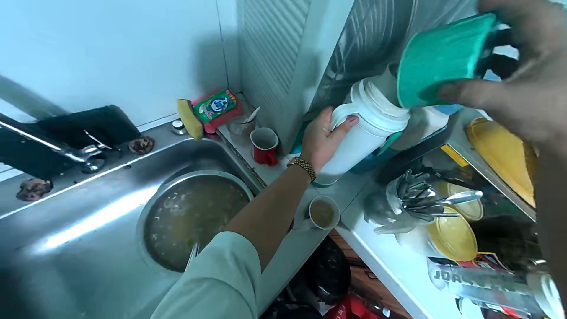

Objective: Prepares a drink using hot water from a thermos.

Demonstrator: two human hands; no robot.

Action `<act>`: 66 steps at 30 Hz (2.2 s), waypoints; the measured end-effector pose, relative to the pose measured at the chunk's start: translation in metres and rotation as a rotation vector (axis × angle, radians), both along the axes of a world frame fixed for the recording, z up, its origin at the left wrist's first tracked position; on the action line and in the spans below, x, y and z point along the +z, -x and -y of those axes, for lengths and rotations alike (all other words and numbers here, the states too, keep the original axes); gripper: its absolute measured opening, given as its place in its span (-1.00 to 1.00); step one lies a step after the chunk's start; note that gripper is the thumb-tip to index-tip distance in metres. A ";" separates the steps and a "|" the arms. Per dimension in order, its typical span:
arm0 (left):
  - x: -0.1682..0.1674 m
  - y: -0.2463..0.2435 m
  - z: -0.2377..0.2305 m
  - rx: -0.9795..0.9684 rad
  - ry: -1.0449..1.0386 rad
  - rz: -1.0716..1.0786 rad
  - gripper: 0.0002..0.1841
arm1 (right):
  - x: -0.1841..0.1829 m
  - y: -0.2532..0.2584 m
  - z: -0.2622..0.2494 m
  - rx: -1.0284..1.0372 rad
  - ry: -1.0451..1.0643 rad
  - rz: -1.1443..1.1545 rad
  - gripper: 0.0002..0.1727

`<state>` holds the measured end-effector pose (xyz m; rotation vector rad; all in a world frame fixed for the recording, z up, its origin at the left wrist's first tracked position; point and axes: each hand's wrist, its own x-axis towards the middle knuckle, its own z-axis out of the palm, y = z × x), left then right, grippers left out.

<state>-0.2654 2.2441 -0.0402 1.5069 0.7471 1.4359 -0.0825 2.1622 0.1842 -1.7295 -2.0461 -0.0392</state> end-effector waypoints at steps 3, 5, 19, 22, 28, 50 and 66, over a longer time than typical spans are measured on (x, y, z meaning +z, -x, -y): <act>-0.002 -0.001 -0.001 -0.036 0.006 0.043 -0.57 | 0.012 0.017 -0.035 0.029 0.218 0.106 -0.12; -0.002 -0.001 -0.001 -0.035 0.013 0.040 -0.56 | 0.004 0.029 -0.048 0.023 0.315 0.163 -0.14; 0.000 -0.005 0.005 0.034 0.012 -0.024 -0.53 | -0.018 0.095 -0.057 -0.478 0.290 0.451 -0.24; 0.006 0.001 0.008 0.002 0.055 -0.118 -0.48 | -0.013 0.086 -0.066 -0.364 0.270 0.437 -0.10; 0.018 0.097 -0.002 0.251 -0.165 -0.386 -0.46 | -0.111 0.061 0.080 0.068 -0.318 0.159 -0.29; 0.019 0.196 -0.077 0.471 0.039 -0.722 -0.59 | -0.392 -0.106 0.269 -0.525 0.076 0.156 -0.37; 0.008 0.074 0.162 0.046 -0.364 -0.671 -0.75 | -0.378 -0.104 0.270 -0.540 0.168 0.028 -0.56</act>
